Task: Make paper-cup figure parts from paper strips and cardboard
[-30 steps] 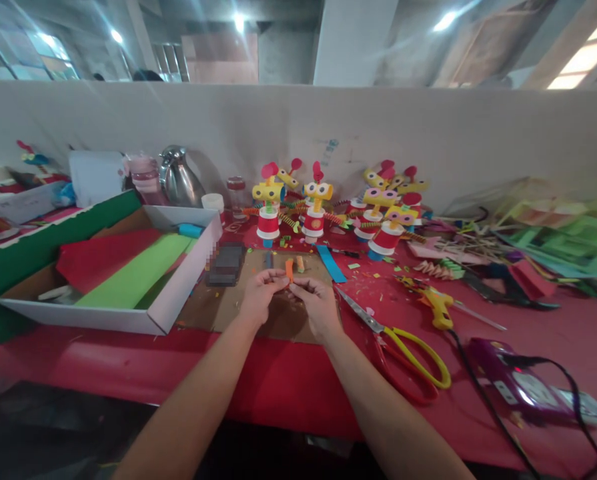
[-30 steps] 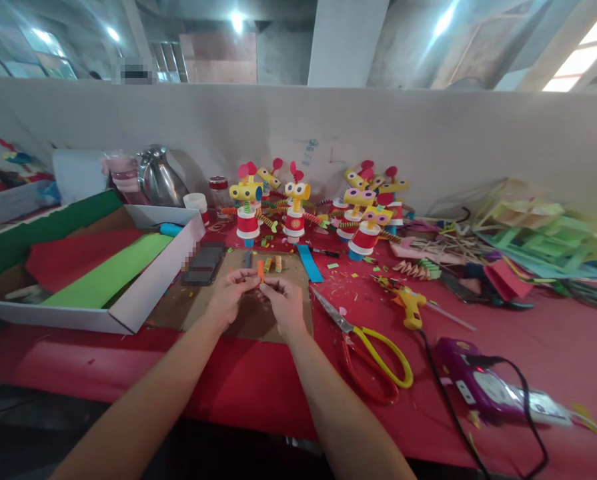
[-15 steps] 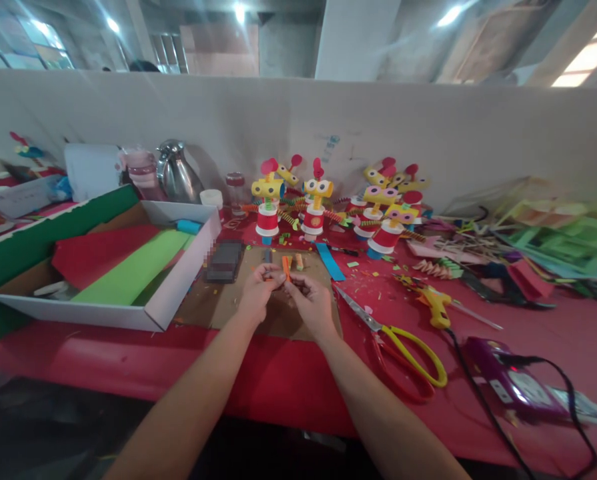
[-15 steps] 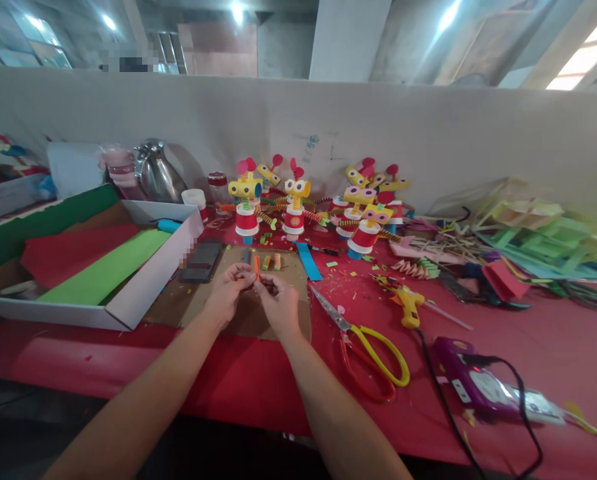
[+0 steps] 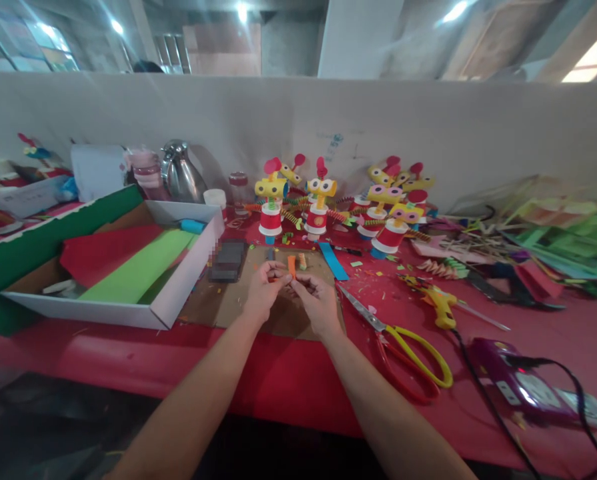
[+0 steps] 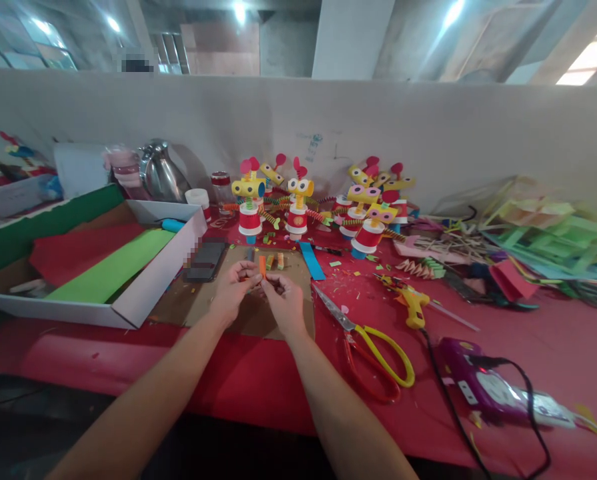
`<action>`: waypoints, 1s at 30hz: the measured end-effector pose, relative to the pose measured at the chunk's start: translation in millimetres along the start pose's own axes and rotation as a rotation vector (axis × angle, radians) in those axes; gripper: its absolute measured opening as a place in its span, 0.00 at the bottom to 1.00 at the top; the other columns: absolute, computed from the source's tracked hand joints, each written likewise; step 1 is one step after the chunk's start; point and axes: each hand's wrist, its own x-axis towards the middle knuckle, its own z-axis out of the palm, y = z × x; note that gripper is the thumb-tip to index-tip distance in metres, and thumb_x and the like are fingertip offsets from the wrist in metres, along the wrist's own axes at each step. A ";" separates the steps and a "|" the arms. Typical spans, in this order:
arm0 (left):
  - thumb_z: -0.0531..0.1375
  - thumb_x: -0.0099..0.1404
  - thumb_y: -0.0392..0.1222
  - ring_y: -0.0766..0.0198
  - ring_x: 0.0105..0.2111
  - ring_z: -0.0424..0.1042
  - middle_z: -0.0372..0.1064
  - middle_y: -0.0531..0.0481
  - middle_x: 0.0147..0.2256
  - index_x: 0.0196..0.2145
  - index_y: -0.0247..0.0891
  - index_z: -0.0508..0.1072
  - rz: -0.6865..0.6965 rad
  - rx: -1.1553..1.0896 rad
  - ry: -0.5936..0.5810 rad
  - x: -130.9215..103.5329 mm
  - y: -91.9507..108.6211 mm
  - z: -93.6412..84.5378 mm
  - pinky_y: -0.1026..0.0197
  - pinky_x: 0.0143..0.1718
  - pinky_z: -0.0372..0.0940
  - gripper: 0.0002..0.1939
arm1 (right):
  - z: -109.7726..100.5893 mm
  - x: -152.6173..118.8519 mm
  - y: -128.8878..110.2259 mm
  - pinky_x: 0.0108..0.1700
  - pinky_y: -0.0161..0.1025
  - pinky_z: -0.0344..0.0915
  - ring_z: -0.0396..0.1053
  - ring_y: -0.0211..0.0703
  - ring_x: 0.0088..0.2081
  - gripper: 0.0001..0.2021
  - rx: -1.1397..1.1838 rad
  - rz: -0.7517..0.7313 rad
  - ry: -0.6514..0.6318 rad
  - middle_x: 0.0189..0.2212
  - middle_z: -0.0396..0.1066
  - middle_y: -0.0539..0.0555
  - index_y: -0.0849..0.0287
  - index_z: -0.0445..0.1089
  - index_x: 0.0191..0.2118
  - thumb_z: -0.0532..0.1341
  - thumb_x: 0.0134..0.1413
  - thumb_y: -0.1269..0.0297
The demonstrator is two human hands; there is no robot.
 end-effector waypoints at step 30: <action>0.68 0.51 0.38 0.70 0.21 0.68 0.68 0.58 0.22 0.41 0.38 0.68 -0.131 -0.057 0.008 4.8 10.3 -4.0 0.67 0.27 0.62 0.19 | -1.0 3.1 -2.9 0.34 0.36 0.69 0.70 0.36 0.26 0.12 0.175 0.162 0.073 0.24 0.75 0.49 0.58 0.76 0.31 0.71 0.37 0.60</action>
